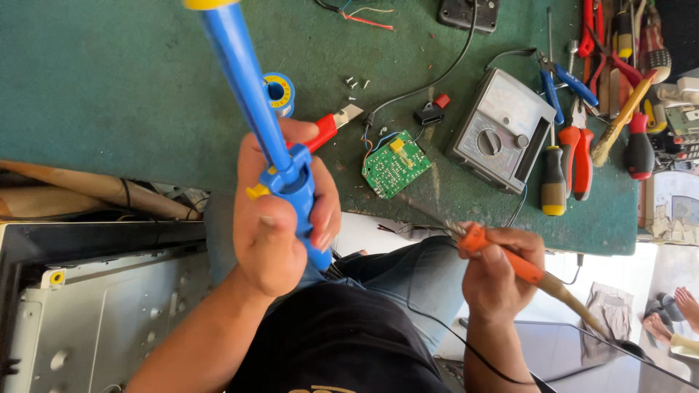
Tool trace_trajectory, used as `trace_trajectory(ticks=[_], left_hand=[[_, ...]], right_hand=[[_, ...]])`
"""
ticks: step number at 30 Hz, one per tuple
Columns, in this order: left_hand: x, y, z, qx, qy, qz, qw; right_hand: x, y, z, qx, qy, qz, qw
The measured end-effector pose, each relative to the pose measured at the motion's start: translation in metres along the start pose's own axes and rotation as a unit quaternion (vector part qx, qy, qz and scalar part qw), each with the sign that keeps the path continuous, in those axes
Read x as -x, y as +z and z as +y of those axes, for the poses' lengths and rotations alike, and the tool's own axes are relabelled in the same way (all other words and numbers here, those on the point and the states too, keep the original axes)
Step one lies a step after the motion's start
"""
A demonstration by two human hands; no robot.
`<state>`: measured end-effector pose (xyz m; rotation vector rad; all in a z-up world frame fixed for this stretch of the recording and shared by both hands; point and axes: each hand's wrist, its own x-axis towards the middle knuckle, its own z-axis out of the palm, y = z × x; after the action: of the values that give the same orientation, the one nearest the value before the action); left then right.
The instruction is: The person solders a green circuit board using a soldering iron and solder wire. They then use a blue and yellow desoldering pump to remove solder from the board and handle small wires and components on the workbench.
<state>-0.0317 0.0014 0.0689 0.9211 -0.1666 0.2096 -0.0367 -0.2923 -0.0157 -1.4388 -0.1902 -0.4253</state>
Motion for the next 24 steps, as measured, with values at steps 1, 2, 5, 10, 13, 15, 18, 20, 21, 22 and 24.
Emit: trace_trajectory(ticks=[1,2,5,10,13,15,18,20,21,22,24], left_hand=[[-0.002,0.002,-0.002,-0.008,0.051,0.009,0.999],[-0.003,0.002,-0.004,-0.008,0.05,0.011,0.999],[-0.007,0.002,-0.009,-0.025,0.06,0.007,0.998],[-0.013,0.008,-0.016,-0.069,0.156,-0.034,0.985],[-0.016,0.007,-0.022,-0.122,0.17,-0.015,0.978],[-0.018,0.008,-0.025,-0.127,0.169,-0.012,0.977],[-0.021,0.009,-0.028,-0.123,0.159,-0.009,0.98],[-0.022,0.01,-0.03,-0.113,0.145,-0.007,0.983],[-0.022,0.011,-0.03,-0.11,0.143,-0.008,0.984],[-0.023,0.011,-0.031,-0.107,0.14,-0.008,0.984],[-0.023,0.012,-0.032,-0.121,0.146,-0.005,0.982]], right_hand=[[0.002,0.003,0.005,0.0,0.032,0.024,0.999],[0.001,0.003,0.005,0.0,0.034,0.023,0.999],[-0.002,0.007,0.008,-0.011,0.077,0.002,0.997],[-0.003,0.024,0.005,0.001,0.032,0.009,0.999],[-0.003,0.028,0.002,0.049,0.022,-0.005,0.999],[-0.001,0.03,0.0,0.061,0.008,-0.011,0.998],[-0.003,0.032,-0.004,0.078,0.001,-0.025,0.997],[-0.003,0.032,-0.005,0.084,0.012,-0.032,0.996],[-0.004,0.032,-0.006,0.088,0.014,-0.027,0.996],[-0.004,0.032,-0.006,0.091,0.017,-0.023,0.995],[-0.004,0.033,-0.007,0.088,0.021,-0.021,0.996]])
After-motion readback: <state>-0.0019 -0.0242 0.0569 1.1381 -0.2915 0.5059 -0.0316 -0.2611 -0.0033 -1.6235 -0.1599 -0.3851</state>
